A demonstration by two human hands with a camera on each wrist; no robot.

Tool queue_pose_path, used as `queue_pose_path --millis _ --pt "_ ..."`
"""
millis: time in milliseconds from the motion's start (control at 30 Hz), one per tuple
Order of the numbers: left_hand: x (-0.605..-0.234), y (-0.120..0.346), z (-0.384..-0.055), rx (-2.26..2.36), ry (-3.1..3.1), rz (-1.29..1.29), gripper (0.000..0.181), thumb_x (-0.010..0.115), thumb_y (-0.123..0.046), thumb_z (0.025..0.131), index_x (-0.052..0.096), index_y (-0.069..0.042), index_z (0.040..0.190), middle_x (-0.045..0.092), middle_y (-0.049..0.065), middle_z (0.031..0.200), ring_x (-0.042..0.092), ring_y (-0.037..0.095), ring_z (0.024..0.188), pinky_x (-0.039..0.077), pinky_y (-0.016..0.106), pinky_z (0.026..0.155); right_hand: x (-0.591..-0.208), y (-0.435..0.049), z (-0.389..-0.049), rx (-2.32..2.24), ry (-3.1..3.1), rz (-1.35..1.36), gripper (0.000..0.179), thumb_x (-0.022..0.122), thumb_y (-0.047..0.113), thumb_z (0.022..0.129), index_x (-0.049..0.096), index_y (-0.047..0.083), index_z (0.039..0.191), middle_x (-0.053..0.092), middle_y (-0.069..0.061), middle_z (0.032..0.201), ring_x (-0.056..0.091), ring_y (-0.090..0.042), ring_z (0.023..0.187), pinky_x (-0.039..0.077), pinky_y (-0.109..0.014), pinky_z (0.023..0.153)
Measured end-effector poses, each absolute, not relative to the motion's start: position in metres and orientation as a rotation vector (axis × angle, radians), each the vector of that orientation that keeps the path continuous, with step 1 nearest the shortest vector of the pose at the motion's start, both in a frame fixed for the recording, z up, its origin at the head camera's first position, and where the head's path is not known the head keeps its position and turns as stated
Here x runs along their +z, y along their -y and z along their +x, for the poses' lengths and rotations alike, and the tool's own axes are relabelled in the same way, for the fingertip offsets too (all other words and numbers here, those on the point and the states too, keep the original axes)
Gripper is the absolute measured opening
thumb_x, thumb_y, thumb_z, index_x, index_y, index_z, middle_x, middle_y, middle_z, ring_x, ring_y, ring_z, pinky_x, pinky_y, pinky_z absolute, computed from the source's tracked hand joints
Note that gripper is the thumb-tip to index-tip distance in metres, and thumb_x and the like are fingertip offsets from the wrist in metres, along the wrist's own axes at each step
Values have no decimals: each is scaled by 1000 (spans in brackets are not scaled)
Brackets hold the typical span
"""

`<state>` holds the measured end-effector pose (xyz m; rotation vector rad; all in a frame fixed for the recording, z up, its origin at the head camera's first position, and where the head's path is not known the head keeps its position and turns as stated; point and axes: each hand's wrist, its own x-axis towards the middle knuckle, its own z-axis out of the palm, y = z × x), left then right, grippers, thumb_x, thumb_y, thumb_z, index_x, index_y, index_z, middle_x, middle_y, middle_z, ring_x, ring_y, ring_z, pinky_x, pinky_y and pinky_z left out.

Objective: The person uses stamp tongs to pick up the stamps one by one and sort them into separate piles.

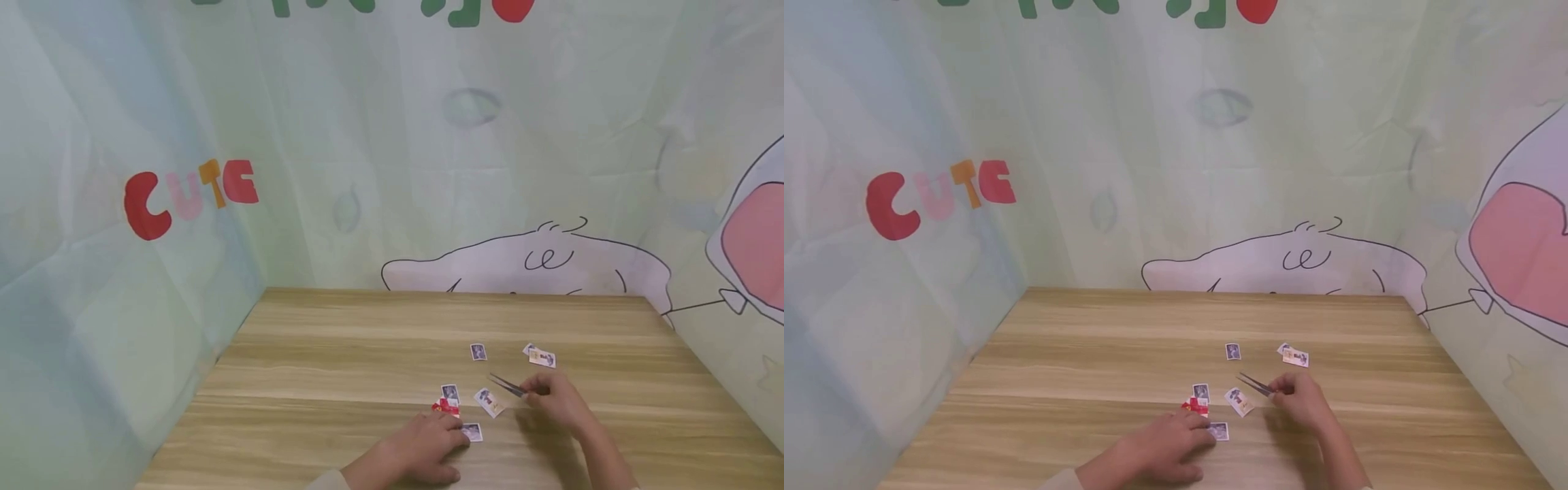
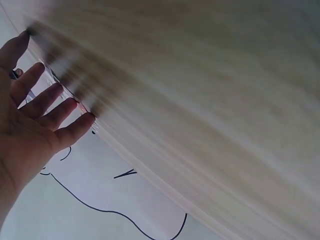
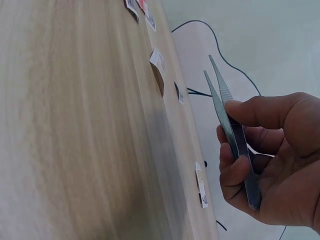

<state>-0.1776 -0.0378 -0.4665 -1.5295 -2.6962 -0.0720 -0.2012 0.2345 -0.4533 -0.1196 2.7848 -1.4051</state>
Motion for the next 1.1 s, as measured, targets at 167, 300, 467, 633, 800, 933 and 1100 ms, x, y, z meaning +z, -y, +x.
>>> queue_pose_path --millis 167,300,467,633,800,933,1100 --pt "-467 39 -177 -72 2670 -1525 41 69 -40 77 62 -20 112 55 1 118 52 14 107 46 26 79 -452 -229 -194 -1410 -2772 -96 14 64 -4 75 64 -7 89 61 -5 78 54 -18 72 46 -32 66" --pt "-467 39 -178 -64 2674 -1521 41 69 -41 77 63 -19 112 55 1 118 52 14 106 46 26 79 -452 -227 -190 -1431 -2751 -94 15 64 -5 74 64 -7 90 61 -5 78 54 -19 71 46 -31 64" --pt "-467 39 -179 -58 2659 -1522 40 69 -41 77 63 -20 111 56 0 117 52 14 106 45 26 78 -454 -226 -186 -1442 -2741 -110 16 66 -4 74 65 -7 90 61 -5 78 54 -19 72 46 -31 65" --pt "-468 39 -177 -89 2691 -1529 40 68 -40 78 63 -20 112 55 1 118 52 14 107 45 28 79 -457 -228 -181 -1459 -2705 -154 17 66 -3 74 64 -8 91 61 -6 79 54 -20 73 46 -31 66" --pt "-472 38 -175 -117 2732 -1517 40 68 -39 79 63 -21 114 54 1 121 51 14 109 45 29 81 -461 -230 -176 -1501 -2648 -207 18 66 -3 75 63 -9 91 60 -6 78 53 -20 71 46 -28 62" --pt "-474 38 -175 -120 2728 -1512 40 68 -39 79 63 -20 114 54 1 121 50 15 110 44 29 84 -461 -231 -174 -1508 -2621 -236 18 67 -1 74 63 -8 90 60 -6 78 53 -20 71 46 -27 62" --pt "-472 38 -177 -111 2708 -1516 39 68 -38 79 63 -19 113 55 2 119 51 15 109 44 28 84 -462 -234 -174 -1504 -2595 -261 18 68 1 74 64 -7 90 61 -6 80 54 -22 73 46 -28 64"
